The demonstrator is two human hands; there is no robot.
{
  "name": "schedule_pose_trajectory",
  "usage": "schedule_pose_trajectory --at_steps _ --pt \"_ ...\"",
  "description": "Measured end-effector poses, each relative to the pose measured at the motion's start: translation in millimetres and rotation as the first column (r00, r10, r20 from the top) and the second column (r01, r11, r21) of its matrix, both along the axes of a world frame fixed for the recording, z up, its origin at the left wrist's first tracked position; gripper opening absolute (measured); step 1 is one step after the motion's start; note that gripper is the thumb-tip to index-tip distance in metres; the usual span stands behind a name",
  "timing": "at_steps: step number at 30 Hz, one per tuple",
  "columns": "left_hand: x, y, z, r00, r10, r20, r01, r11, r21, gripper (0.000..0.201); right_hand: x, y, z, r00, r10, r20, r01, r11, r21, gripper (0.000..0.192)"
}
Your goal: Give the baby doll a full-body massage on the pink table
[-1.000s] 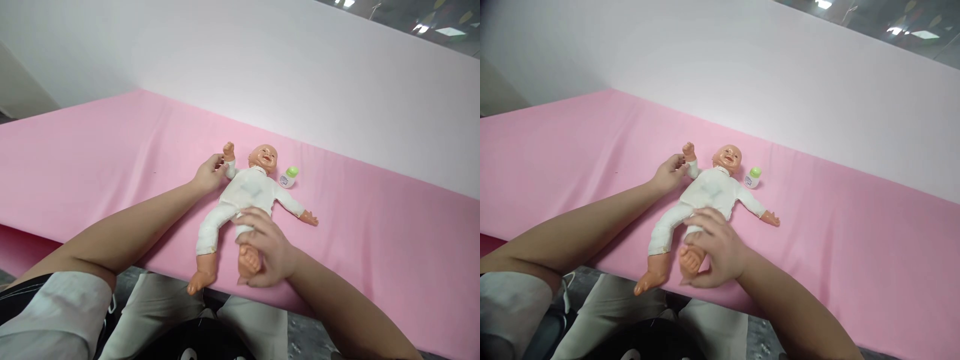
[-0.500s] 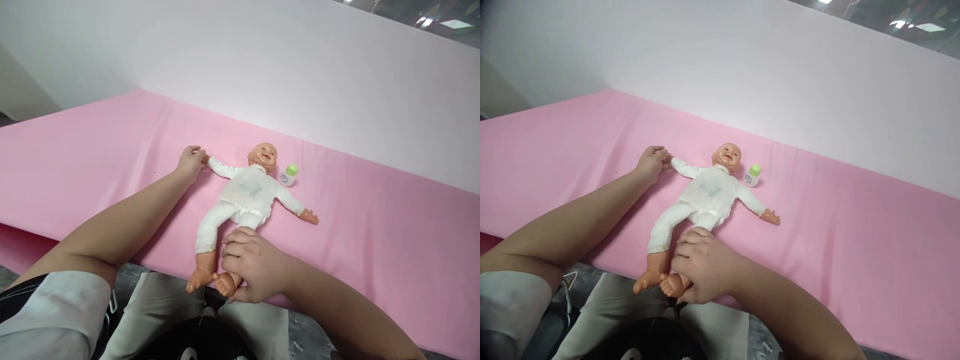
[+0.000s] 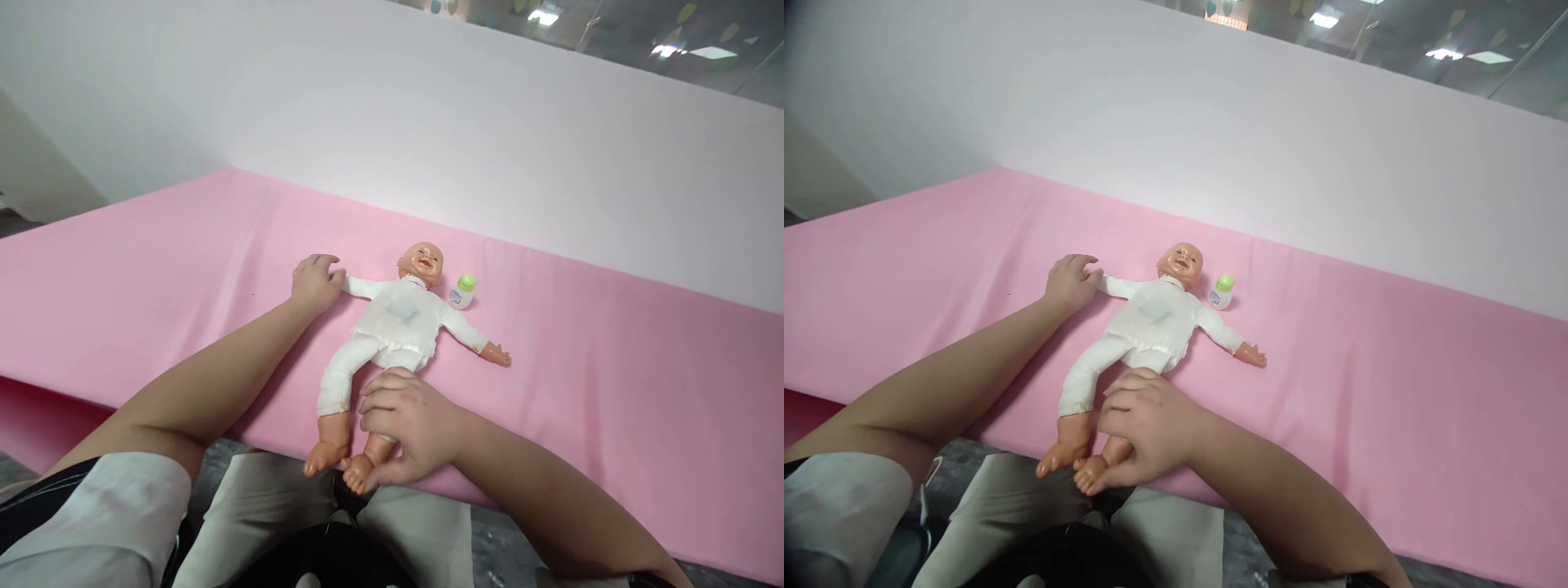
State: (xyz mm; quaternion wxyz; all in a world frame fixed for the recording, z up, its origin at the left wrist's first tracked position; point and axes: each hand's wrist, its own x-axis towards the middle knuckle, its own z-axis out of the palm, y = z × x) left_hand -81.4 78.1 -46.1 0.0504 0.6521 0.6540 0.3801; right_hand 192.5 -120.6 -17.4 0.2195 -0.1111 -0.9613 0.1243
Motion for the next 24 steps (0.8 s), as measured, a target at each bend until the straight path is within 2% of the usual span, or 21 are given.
schedule_pose_trajectory --at_steps 4,6,7,9,11,13,15,17,19,21,24 --pt "23.6 -28.6 10.9 0.989 -0.144 -0.027 0.147 0.982 0.122 0.035 10.8 20.2 -1.0 0.945 -0.174 -0.277 0.195 0.98 0.051 0.03" --pt "41.5 -43.7 17.2 0.968 -0.252 0.004 0.249 0.96 0.124 0.036 19.8 32.3 0.5 0.877 -0.331 -0.348 0.358 0.934 0.012 0.024" --pt "51.6 -49.9 19.7 0.945 -0.325 0.018 0.321 0.939 0.122 0.039 24.4 38.0 1.4 0.833 -0.431 -0.347 0.452 0.892 -0.02 0.024" --pt "72.6 -58.9 22.6 0.897 -0.438 0.056 0.432 0.897 0.089 0.046 33.0 48.2 3.6 0.72 -0.648 -0.251 0.652 0.754 -0.078 0.029" --pt "91.9 -63.6 22.0 0.863 -0.499 0.077 0.499 0.866 0.017 0.054 39.9 56.0 6.6 0.568 -0.821 -0.058 0.817 0.571 -0.084 0.037" --pt "106.4 -66.3 19.0 0.861 -0.502 0.084 0.507 0.859 -0.061 0.063 45.4 61.9 10.0 0.426 -0.894 0.141 0.905 0.423 -0.051 0.048" --pt "114.4 -69.0 15.4 0.87 -0.484 0.094 0.492 0.864 -0.107 0.068 49.7 66.3 12.8 0.325 -0.902 0.285 0.943 0.332 -0.026 0.058" --pt "116.9 -72.1 12.6 0.883 -0.453 0.124 0.467 0.875 -0.129 0.069 52.6 69.9 13.1 0.287 -0.887 0.361 0.955 0.296 -0.032 0.066" --pt "116.6 -74.5 11.4 0.891 -0.42 0.17 0.446 0.88 -0.163 0.07 53.4 73.5 9.8 0.306 -0.876 0.372 0.951 0.296 -0.086 0.068" --pt "116.8 -75.4 11.5 0.881 -0.414 0.229 0.457 0.871 -0.181 0.069 52.0 77.7 3.5 0.342 -0.884 0.319 0.938 0.299 -0.175 0.064" --pt "121.3 -76.0 13.4 0.809 -0.482 0.335 0.546 0.828 -0.128 0.066 46.9 84.9 -7.4 0.362 -0.917 0.166 0.892 0.289 -0.347 0.054"
